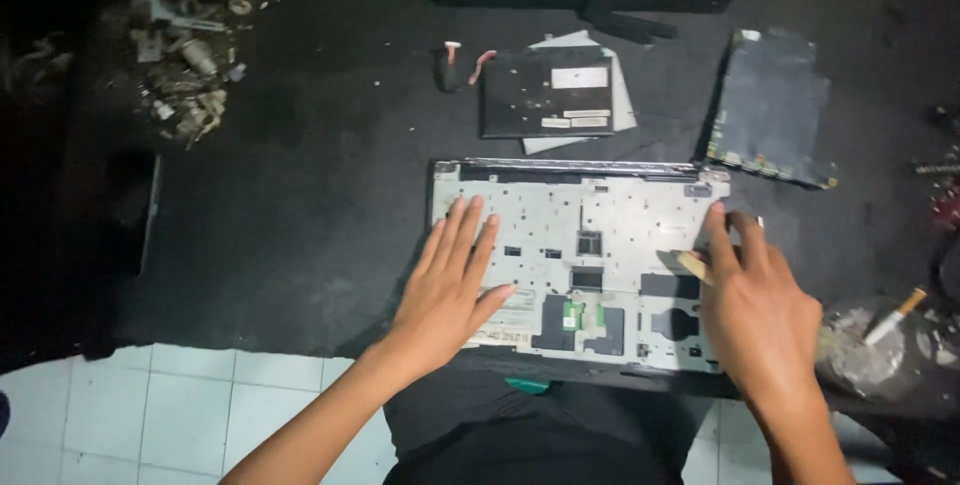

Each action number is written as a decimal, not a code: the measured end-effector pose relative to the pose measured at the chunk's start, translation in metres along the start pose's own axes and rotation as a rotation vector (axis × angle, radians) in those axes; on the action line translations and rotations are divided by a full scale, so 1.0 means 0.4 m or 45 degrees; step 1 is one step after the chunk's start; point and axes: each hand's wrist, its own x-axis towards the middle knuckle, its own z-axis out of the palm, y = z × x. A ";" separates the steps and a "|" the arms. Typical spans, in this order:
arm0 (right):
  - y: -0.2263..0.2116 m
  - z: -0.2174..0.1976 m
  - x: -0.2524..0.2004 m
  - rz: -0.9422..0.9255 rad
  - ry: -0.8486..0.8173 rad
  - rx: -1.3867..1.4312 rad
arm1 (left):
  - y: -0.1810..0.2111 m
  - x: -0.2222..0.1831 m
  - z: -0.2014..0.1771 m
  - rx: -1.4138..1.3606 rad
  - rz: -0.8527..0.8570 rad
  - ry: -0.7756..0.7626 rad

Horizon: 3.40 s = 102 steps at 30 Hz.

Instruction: Disassembling a laptop by removing screws, prying off the top cover, and cleaning the internal components with a brush.

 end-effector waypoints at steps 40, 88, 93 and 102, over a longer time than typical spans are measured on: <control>0.013 0.001 -0.017 -0.019 0.033 0.085 | 0.004 -0.008 0.011 0.030 0.020 0.053; 0.177 0.193 -0.193 0.262 0.649 -0.306 | -0.105 0.540 -0.060 -0.273 -0.098 0.067; 0.170 0.128 -0.221 0.333 0.509 0.174 | -0.133 0.584 -0.023 -0.245 -0.098 0.096; 0.187 0.170 -0.315 0.649 0.112 2.140 | -0.139 0.584 -0.086 -0.305 -0.113 0.053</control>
